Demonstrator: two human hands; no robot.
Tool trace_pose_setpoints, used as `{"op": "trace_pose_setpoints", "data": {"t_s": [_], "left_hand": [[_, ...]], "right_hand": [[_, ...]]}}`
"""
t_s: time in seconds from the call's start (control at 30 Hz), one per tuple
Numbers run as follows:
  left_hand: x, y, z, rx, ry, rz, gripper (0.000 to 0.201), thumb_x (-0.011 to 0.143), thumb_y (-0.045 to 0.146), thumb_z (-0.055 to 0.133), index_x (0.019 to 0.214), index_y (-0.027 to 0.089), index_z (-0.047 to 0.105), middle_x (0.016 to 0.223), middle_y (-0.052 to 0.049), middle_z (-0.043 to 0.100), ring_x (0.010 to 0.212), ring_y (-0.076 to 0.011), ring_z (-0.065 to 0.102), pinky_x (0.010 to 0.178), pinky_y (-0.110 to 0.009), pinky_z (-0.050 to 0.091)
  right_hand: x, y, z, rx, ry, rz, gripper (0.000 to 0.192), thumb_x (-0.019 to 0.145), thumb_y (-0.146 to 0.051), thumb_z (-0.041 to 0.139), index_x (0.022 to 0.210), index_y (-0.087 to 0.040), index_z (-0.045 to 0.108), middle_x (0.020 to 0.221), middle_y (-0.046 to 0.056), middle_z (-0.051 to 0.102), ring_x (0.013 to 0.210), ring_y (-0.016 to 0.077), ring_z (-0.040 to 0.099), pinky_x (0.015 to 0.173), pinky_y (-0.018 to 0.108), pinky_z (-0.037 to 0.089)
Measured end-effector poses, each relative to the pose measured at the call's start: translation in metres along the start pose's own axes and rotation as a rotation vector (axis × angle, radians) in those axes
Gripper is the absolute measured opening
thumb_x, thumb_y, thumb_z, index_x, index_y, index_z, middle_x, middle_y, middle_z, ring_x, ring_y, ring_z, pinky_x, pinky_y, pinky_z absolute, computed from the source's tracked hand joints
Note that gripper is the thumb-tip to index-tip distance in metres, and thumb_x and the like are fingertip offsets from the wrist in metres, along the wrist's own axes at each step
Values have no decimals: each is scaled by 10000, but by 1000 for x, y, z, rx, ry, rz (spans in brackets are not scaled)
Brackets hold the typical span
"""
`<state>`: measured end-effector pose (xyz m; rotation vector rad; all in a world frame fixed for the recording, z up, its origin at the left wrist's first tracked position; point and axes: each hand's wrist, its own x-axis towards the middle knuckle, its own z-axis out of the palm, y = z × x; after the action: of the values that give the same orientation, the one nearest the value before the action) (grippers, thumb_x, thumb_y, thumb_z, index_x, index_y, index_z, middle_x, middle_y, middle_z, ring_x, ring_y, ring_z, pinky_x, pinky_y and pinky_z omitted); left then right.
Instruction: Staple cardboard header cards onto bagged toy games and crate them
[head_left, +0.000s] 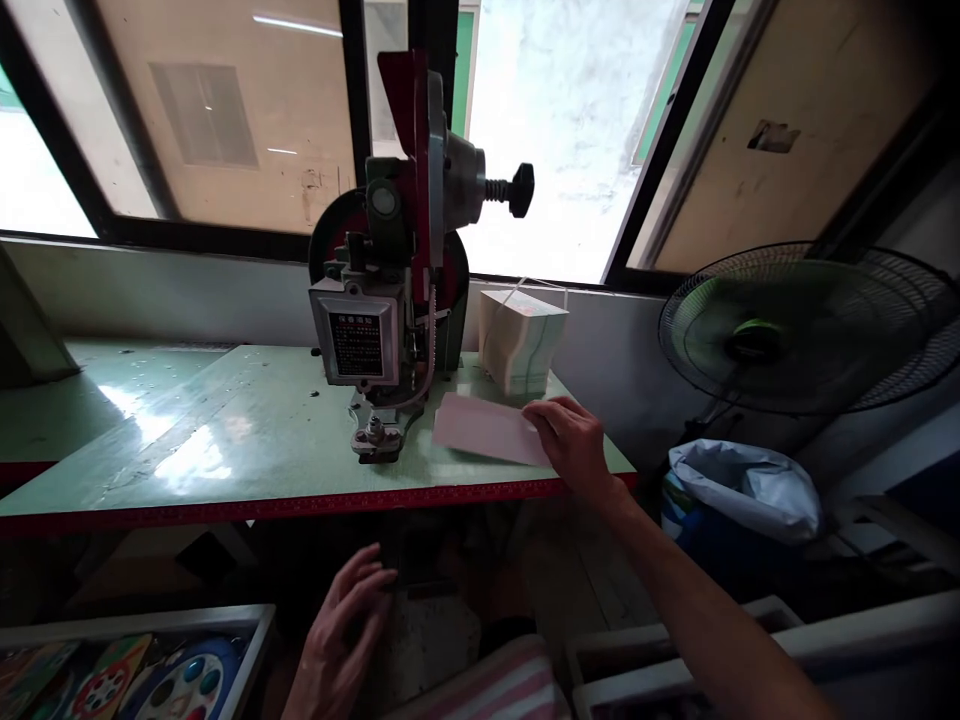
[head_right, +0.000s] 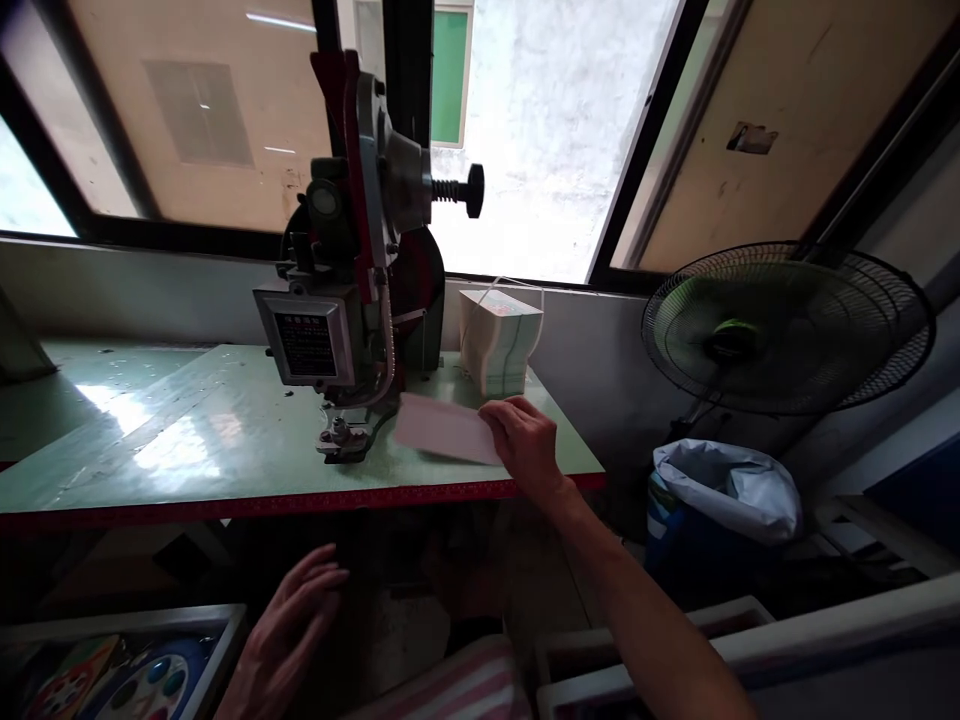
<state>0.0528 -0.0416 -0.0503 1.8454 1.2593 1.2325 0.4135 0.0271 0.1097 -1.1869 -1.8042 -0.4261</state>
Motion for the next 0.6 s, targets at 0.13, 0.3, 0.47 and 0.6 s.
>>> {"op": "trace_pose_setpoints", "data": {"t_s": [0.13,0.3,0.47,0.6], "left_hand": [[28,44,2,7,-72,125,303,950,445,598,1110,307,814,1578,-61,517,1340,-299,601,1068,-407,546],[32,44,19,-64,-435,87,346,923,480,573,951,274,850,1076,-76,819,990,-269,780,864,-308,631],[10,8,28,-88,-433,-28,319,868,525,639,923,297,854,1009,-42,837,930,-258,802,814,-258,635],[3,-5,30,-81,-441,-104,346,854,576,648,943,310,851,1016,-31,838,929,-258,802,808,-261,636]], "right_hand": [[-44,-56,-16,249,-205,27,171,1028,-242,578,980,-229,742,909,30,784,863,173,692,817,293,570],[-122,-64,-27,351,-318,267,200,1006,-328,620,906,-220,755,835,25,776,766,161,691,740,267,563],[-249,2,-101,-227,73,976,536,987,-517,549,546,-213,538,506,-2,571,510,154,543,539,272,429],[-365,16,-146,-568,-491,1311,511,988,-473,413,598,-219,622,619,66,686,654,246,681,592,314,463]]}}
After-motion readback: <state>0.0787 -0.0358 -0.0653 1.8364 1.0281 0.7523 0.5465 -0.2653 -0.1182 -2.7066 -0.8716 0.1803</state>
